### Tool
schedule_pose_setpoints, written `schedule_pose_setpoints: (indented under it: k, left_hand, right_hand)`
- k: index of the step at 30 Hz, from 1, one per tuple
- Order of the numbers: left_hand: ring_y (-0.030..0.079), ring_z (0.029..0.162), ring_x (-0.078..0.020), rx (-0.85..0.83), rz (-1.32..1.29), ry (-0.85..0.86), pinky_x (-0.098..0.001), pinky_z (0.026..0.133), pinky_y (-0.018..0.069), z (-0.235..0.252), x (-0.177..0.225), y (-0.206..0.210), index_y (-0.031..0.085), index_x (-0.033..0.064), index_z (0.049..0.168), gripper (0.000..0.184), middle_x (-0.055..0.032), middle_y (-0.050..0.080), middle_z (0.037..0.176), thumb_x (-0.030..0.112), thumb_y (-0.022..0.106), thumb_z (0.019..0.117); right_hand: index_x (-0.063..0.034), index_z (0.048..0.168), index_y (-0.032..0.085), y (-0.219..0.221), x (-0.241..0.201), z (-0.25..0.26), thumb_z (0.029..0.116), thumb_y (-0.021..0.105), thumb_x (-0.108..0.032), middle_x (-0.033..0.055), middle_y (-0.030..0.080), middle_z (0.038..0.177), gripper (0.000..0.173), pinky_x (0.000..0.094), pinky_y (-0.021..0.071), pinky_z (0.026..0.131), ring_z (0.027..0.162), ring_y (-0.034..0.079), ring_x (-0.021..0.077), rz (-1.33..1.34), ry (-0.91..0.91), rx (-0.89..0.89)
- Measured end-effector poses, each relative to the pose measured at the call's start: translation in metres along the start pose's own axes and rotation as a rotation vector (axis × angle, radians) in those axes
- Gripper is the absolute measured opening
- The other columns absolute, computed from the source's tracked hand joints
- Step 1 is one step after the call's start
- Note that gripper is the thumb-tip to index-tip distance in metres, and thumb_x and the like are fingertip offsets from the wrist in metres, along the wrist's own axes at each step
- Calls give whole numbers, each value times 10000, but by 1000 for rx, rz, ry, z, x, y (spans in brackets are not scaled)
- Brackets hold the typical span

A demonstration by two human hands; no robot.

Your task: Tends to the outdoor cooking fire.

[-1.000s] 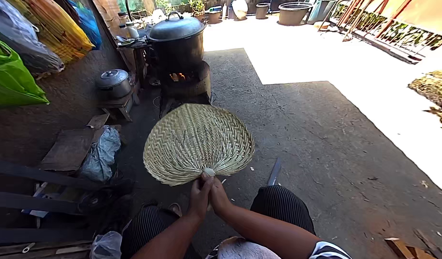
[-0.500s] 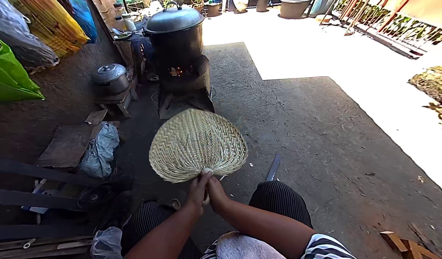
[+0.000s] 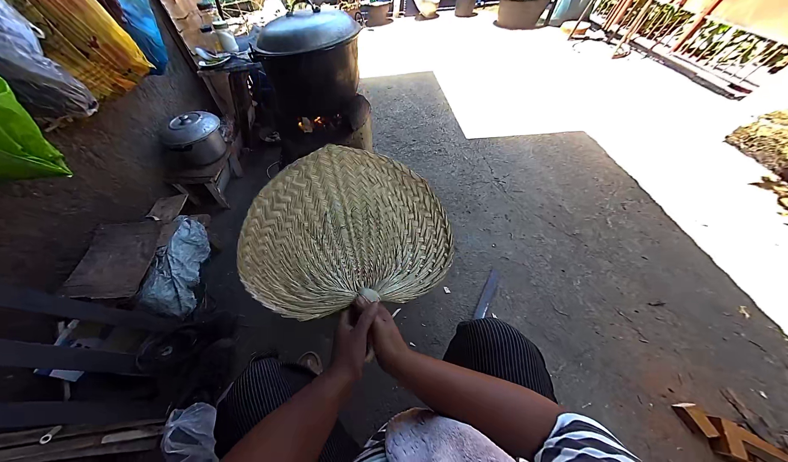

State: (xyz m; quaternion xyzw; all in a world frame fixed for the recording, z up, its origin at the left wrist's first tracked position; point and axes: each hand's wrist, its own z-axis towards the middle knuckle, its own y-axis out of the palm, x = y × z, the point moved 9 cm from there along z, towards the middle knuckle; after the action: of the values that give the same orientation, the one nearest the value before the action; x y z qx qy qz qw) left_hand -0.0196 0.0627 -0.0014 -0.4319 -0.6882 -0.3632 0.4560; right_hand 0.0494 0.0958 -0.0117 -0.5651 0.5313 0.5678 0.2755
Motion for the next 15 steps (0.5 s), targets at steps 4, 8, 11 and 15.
schedule_pose_setpoints:
  k: [4,8,11,15]
  left_hand:
    - [650,953,-113,34,1,52,-293,867,545,-4,0,-2,550,-67,1258,418,-125,663,1071,256,620,1002]
    - [625,958,-7,-42,-23,282,-200,882,529,-15,25,2,513,-105,1234,458,-54,641,1046,277,549,984]
    - [647,853,-41,-80,-199,147,-228,774,555,-3,19,0,540,11,1162,499,-12,661,948,409,246,1093]
    - [674,910,-120,-53,-362,66,-286,828,561,8,28,-10,566,23,1164,449,-74,696,998,321,231,1127]
  right_hand:
    - [35,1244,572,-1,0,-2,1103,387,-262,99,673,1061,378,284,528,915,993,649,90,-48,-10,-4]
    - [110,1254,543,4,-32,-11,1047,465,-218,91,674,1106,395,231,521,970,1037,640,23,-72,-285,-65]
    - [69,1136,581,5,-41,-12,1039,485,-221,13,675,898,321,251,579,810,818,660,20,-89,-365,-105]
    - [6,1059,617,7,-43,-6,1047,471,-267,-24,661,782,310,265,579,694,690,644,41,-101,-344,-181]
